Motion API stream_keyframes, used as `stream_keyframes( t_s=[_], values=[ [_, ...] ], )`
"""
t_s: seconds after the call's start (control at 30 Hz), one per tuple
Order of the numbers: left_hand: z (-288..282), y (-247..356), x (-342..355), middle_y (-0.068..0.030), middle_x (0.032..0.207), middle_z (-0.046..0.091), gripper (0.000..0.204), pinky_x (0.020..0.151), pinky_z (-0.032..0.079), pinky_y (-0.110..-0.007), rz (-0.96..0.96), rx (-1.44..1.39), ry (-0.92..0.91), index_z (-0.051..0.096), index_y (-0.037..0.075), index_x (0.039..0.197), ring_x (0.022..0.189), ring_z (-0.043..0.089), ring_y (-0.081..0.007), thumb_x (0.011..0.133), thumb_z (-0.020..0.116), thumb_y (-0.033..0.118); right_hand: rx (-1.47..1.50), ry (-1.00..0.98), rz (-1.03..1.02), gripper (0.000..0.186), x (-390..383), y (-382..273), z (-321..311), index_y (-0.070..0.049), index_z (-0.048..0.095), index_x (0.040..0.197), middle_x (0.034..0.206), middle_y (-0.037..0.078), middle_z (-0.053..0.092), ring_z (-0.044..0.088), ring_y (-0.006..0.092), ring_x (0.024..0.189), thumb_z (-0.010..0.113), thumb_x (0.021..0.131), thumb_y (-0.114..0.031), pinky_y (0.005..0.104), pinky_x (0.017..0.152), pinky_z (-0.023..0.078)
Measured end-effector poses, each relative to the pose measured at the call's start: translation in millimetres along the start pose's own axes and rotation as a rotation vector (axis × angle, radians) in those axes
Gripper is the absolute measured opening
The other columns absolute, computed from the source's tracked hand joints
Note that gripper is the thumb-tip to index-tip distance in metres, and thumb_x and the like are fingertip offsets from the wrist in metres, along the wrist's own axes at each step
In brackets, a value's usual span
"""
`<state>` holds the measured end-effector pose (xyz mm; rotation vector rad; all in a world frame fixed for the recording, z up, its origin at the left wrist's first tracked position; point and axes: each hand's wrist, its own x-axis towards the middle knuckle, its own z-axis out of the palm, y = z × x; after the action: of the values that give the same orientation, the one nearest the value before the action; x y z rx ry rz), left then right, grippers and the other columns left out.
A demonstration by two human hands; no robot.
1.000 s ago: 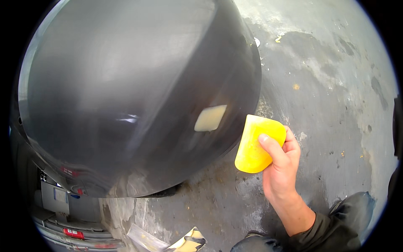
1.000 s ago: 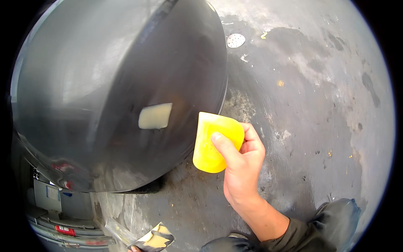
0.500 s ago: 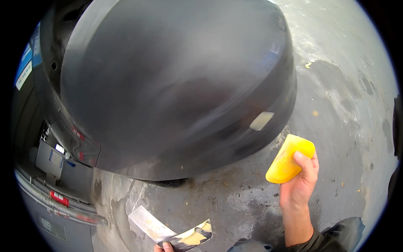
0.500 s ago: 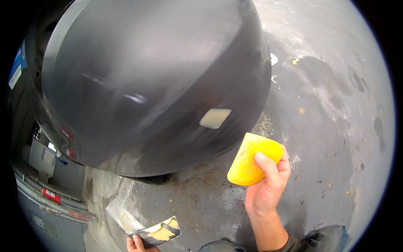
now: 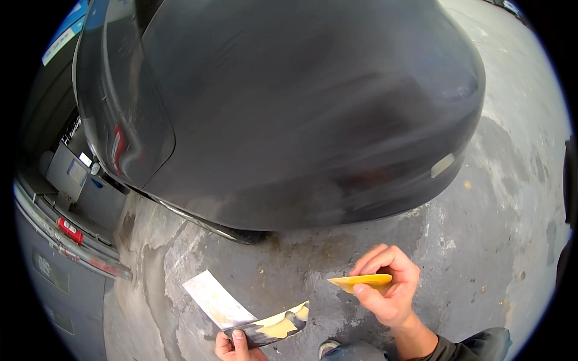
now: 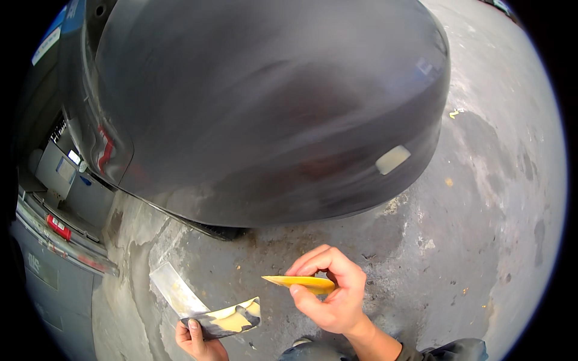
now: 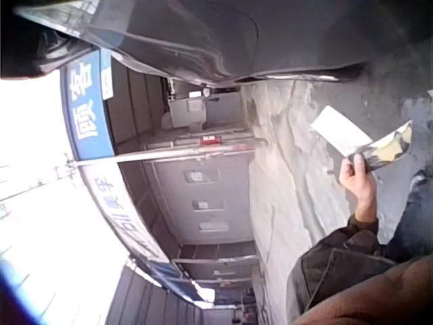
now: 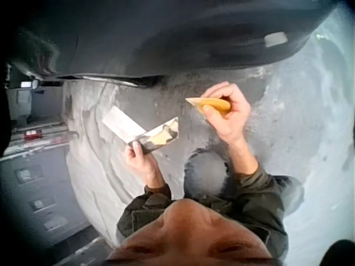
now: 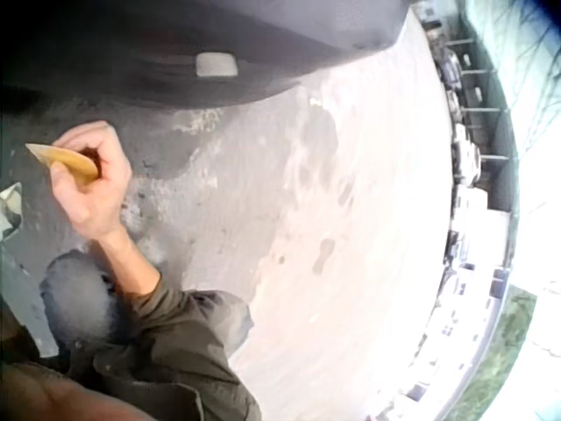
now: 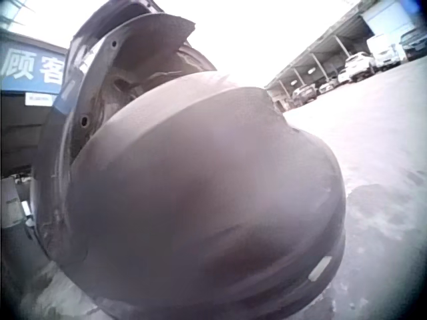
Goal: The person scoops yellow body filler from a can onto a metal mixing board, mixes it with a scraper, and applies it to the rear bumper of a gray car. They then use a yellow plastic spreader to smooth the filler over several spots on the bumper.
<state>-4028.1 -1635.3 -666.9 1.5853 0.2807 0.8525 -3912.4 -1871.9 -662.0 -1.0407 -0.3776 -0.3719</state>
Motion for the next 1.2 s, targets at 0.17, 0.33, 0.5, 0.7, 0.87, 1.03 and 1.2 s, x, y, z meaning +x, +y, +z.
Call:
stream_keyframes(
  t_s=[0.17,0.33,0.5,0.7,0.87,1.03,1.2],
  values=[
    [-13.8,-3.7,7.4,-0.0054,0.08,0.062,0.011,0.069,0.046,-0.027,0.008,0.006,0.05,0.059,-0.001,0.083,0.073,0.057,-0.0123,0.09,0.057,0.008,-0.216,-0.262,0.015,0.014,23.0,1.5,24.6,-0.003,0.056,0.083,0.084,0.007,0.063,0.06,0.0131,0.069,0.064,0.074,0.003,0.0262,0.062,0.049],
    [-30.3,-9.3,11.3,-0.0052,0.081,0.06,0.01,0.07,0.045,-0.027,0.005,-0.003,0.091,0.057,0.0,0.085,0.074,0.054,-0.0117,0.09,0.057,0.009,-0.466,-0.727,-0.026,0.012,48.6,24.9,50.7,-0.004,0.052,0.085,0.077,0.008,0.058,0.058,0.0252,0.074,0.062,0.078,-0.005,0.0371,0.064,0.047],
    [-49.7,-16.3,22.5,-0.0058,0.081,0.056,0.016,0.07,0.043,-0.03,0.03,0.006,0.153,0.054,-0.001,0.086,0.075,0.05,-0.0143,0.091,0.057,0.013,-0.727,-1.027,0.02,0.018,37.6,35.5,29.8,-0.004,0.049,0.088,0.084,0.008,0.058,0.059,0.0275,0.081,0.063,0.077,-0.005,0.0403,0.069,0.049],
    [-66.0,-19.8,23.8,-0.0078,0.083,0.058,0.016,0.072,0.045,-0.031,0.008,-0.008,0.167,0.054,-0.003,0.088,0.076,0.053,-0.0163,0.092,0.056,0.013,-0.901,-0.947,0.209,0.02,12.9,20.3,-34.0,-0.008,0.053,0.094,0.088,0.008,0.061,0.062,0.0264,0.086,0.065,0.078,-0.008,0.0388,0.07,0.051],
    [-60.5,-19.1,22.0,-0.0085,0.084,0.059,0.016,0.073,0.046,-0.031,-0.034,-0.051,0.184,0.055,-0.003,0.089,0.077,0.055,-0.0168,0.092,0.055,0.013,-1.007,-0.697,0.397,0.02,2.5,-2.6,-58.8,-0.006,0.056,0.095,0.085,0.01,0.065,0.066,0.025,0.076,0.068,0.082,-0.015,0.0339,0.065,0.053],
    [-60.1,-23.1,18.4,-0.0069,0.082,0.058,0.016,0.07,0.045,-0.028,-0.027,-0.045,0.144,0.055,-0.002,0.087,0.075,0.054,-0.0146,0.092,0.055,0.013,-0.963,-0.428,0.493,0.025,-17.0,-3.5,-81.0,-0.001,0.057,0.093,0.083,0.01,0.067,0.066,0.0188,0.069,0.071,0.082,-0.018,0.0287,0.064,0.052],
    [-59.6,-21.3,17.7,-0.0044,0.079,0.056,0.015,0.068,0.043,-0.028,-0.016,-0.007,0.179,0.054,-0.001,0.085,0.071,0.051,-0.0134,0.092,0.056,0.012,-0.895,-0.307,0.502,0.024,-31.5,3.2,-95.0,-0.001,0.057,0.092,0.081,0.008,0.066,0.062,0.0121,0.069,0.073,0.081,-0.015,0.0259,0.065,0.051]
  ],
)
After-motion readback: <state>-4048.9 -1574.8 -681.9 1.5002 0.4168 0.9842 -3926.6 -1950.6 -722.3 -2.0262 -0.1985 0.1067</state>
